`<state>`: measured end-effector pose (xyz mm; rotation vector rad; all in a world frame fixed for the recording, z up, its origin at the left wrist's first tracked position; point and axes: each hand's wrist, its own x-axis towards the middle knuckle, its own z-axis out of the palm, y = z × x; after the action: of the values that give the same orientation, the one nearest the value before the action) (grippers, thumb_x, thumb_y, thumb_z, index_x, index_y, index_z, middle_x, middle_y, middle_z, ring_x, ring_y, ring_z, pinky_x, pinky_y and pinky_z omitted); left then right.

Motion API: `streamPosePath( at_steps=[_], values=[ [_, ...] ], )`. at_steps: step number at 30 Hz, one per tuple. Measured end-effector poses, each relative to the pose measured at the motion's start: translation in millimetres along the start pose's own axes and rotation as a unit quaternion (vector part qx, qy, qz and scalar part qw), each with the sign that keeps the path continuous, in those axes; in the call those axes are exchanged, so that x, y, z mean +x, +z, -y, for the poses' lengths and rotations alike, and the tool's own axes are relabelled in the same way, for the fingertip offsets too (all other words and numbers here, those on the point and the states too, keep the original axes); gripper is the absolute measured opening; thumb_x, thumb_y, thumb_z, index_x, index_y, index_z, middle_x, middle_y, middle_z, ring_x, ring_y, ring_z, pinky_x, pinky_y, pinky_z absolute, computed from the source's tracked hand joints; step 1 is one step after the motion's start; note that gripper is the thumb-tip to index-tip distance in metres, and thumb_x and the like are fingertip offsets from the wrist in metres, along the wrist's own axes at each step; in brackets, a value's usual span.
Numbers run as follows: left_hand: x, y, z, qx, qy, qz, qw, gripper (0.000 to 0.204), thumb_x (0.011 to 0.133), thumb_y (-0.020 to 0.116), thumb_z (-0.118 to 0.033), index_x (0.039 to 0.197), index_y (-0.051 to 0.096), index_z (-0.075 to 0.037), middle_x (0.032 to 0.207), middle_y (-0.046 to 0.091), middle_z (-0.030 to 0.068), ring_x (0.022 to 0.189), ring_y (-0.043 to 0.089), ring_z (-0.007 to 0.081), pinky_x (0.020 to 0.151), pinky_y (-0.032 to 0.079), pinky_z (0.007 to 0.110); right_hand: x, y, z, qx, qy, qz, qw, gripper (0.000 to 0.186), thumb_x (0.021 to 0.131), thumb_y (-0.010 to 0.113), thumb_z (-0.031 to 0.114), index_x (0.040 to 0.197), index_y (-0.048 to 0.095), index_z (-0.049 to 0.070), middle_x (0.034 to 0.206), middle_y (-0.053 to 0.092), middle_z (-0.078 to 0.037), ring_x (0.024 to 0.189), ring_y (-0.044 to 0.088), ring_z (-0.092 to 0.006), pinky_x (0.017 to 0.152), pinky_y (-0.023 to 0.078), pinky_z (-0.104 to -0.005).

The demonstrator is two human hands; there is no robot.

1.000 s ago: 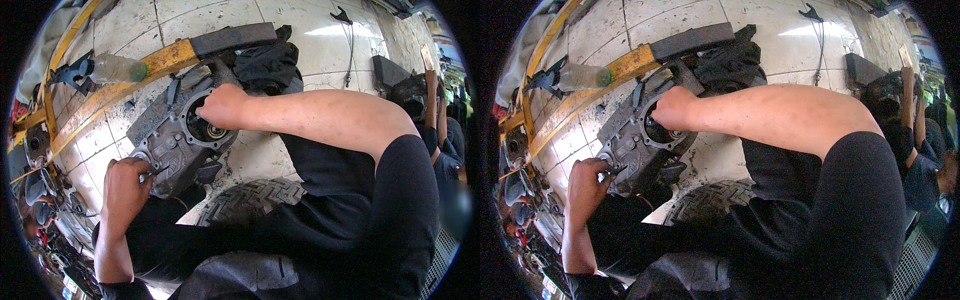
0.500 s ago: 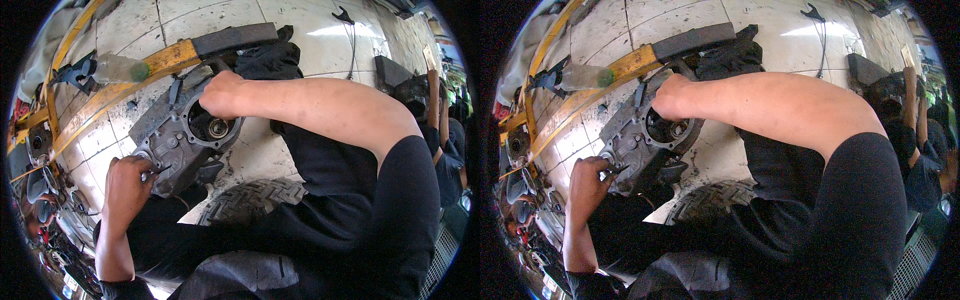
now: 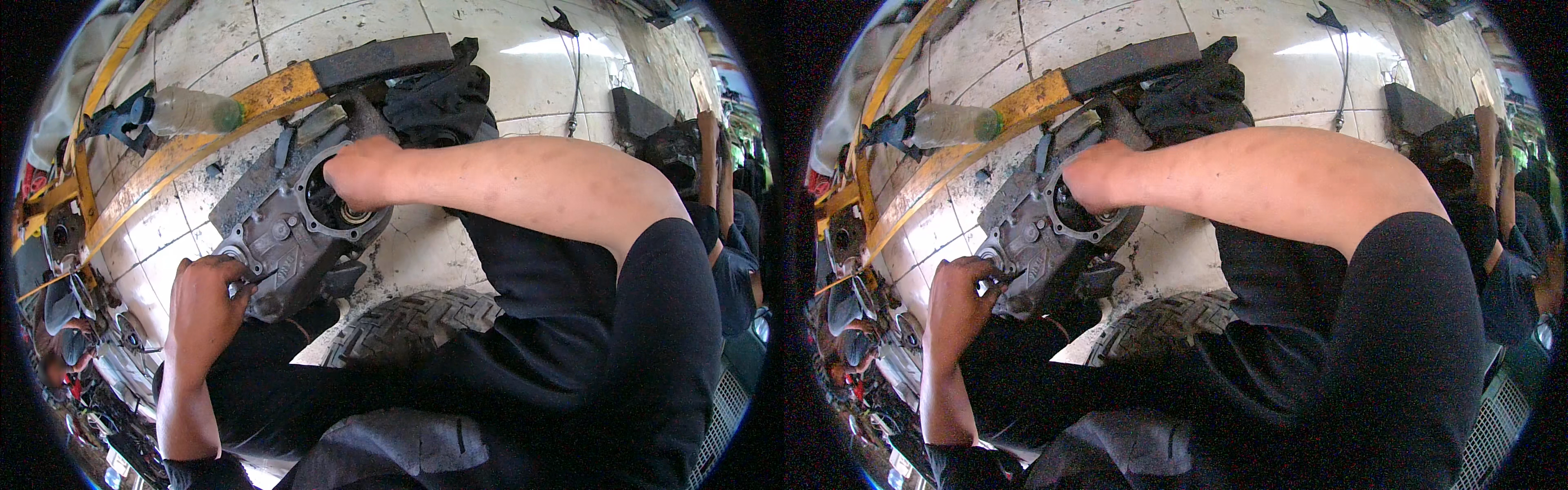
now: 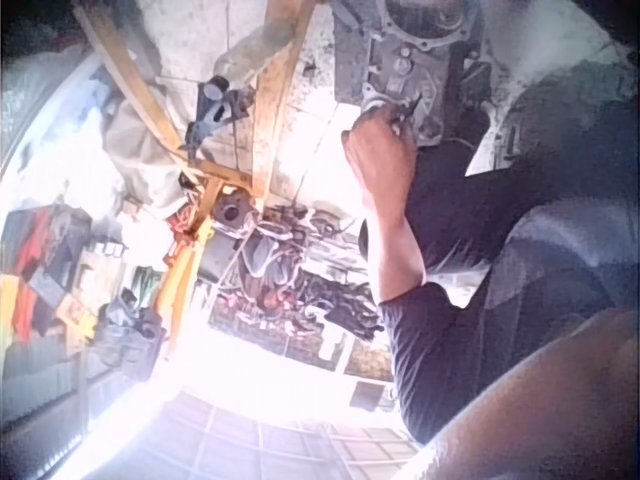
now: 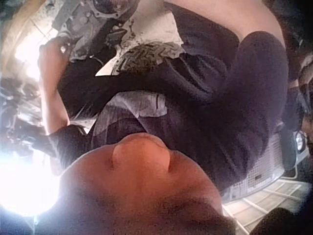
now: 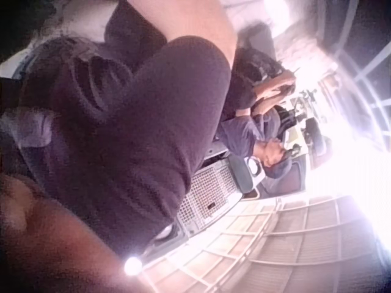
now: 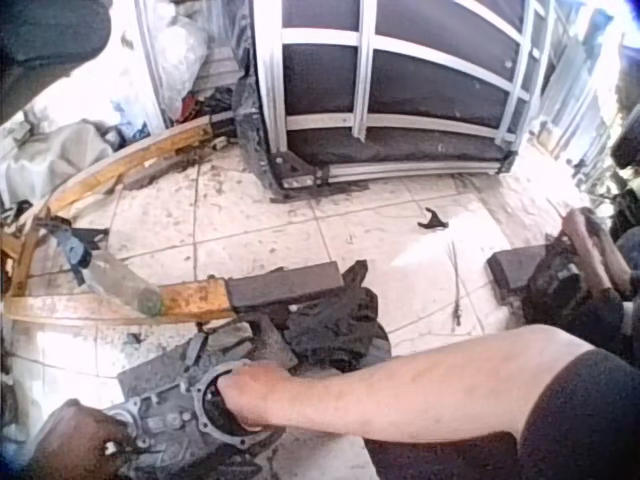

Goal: The person sits on the floor and cleans a disassembled engine casing using a rag and a scraper. They wipe the exterior surfaces and scrape the interior bore, then use a wrench to tighten bolts on the component.

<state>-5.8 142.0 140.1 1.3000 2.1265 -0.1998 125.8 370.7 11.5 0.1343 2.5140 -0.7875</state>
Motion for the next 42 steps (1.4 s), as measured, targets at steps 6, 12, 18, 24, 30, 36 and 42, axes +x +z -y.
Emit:
streamPosePath(
  at_steps=[6,12,18,24,30,36,42],
  values=[
    [2,0,3,-0.001,0.005,-0.009,1.0,0.012,0.079,0.079,-0.013,0.088,0.075,-0.005,0.088,0.073,0.014,0.089,0.067,0.0349,0.088,0.046,0.045,-3,-28,0,-0.029,-0.001,-0.006,1.0,0.023,0.08,0.065,0.013,0.096,0.077,0.002,0.1,0.075,-0.022,0.096,0.074,-0.0373,0.079,0.06,-0.0472],
    [4,0,4,0.03,0.019,-0.007,0.999,0.019,0.076,0.08,-0.015,0.09,0.075,-0.004,0.09,0.072,0.0168,0.088,0.066,0.0388,0.084,0.049,0.047,3,-17,-4,-0.053,0.004,0.02,0.998,0.024,0.078,0.066,0.012,0.099,0.078,0.008,0.099,0.076,-0.018,0.095,0.073,-0.0374,0.079,0.059,-0.0484],
    [2,-1,1,0.025,0.008,0.004,1.0,0.02,0.077,0.08,-0.016,0.092,0.075,-0.004,0.089,0.071,0.0171,0.089,0.065,0.0388,0.083,0.048,0.047,10,7,-4,-0.009,-0.017,-0.07,0.997,0.022,0.078,0.066,0.013,0.096,0.077,0.011,0.097,0.075,-0.019,0.095,0.073,-0.0368,0.079,0.059,-0.0488],
    [4,-1,2,0.028,0.012,0.002,1.0,0.019,0.077,0.08,-0.015,0.091,0.075,-0.004,0.089,0.07,0.0181,0.089,0.065,0.0391,0.083,0.048,0.047,6,-4,-6,-0.045,-0.006,-0.025,0.999,0.024,0.078,0.065,0.012,0.099,0.077,0.015,0.097,0.075,-0.018,0.093,0.073,-0.0372,0.079,0.059,-0.0493],
    [6,-2,-3,0.022,0.019,-0.001,1.0,0.016,0.077,0.08,-0.014,0.089,0.075,-0.004,0.089,0.071,0.0175,0.089,0.065,0.0392,0.083,0.049,0.047,6,17,-13,-0.006,-0.022,-0.083,0.996,0.019,0.078,0.065,0.013,0.093,0.077,0.013,0.097,0.075,-0.018,0.092,0.073,-0.0379,0.077,0.059,-0.0508],
    [7,3,-1,0.023,0.041,-0.032,0.998,0.017,0.077,0.08,-0.013,0.089,0.074,-0.003,0.087,0.07,0.0179,0.087,0.066,0.0408,0.08,0.05,0.048,4,1,0,-0.04,-0.047,-0.059,0.996,0.018,0.081,0.063,0.016,0.09,0.077,0.008,0.096,0.076,-0.019,0.09,0.074,-0.0378,0.077,0.059,-0.0511],
    [9,1,-5,0.041,0.028,-0.026,0.998,0.017,0.077,0.08,-0.014,0.09,0.075,-0.003,0.087,0.07,0.018,0.087,0.066,0.0403,0.081,0.05,0.049,16,6,-3,-0.039,-0.036,-0.072,0.996,0.021,0.081,0.064,0.016,0.092,0.077,0.005,0.098,0.076,-0.019,0.092,0.074,-0.0372,0.079,0.059,-0.0496]
  ],
)
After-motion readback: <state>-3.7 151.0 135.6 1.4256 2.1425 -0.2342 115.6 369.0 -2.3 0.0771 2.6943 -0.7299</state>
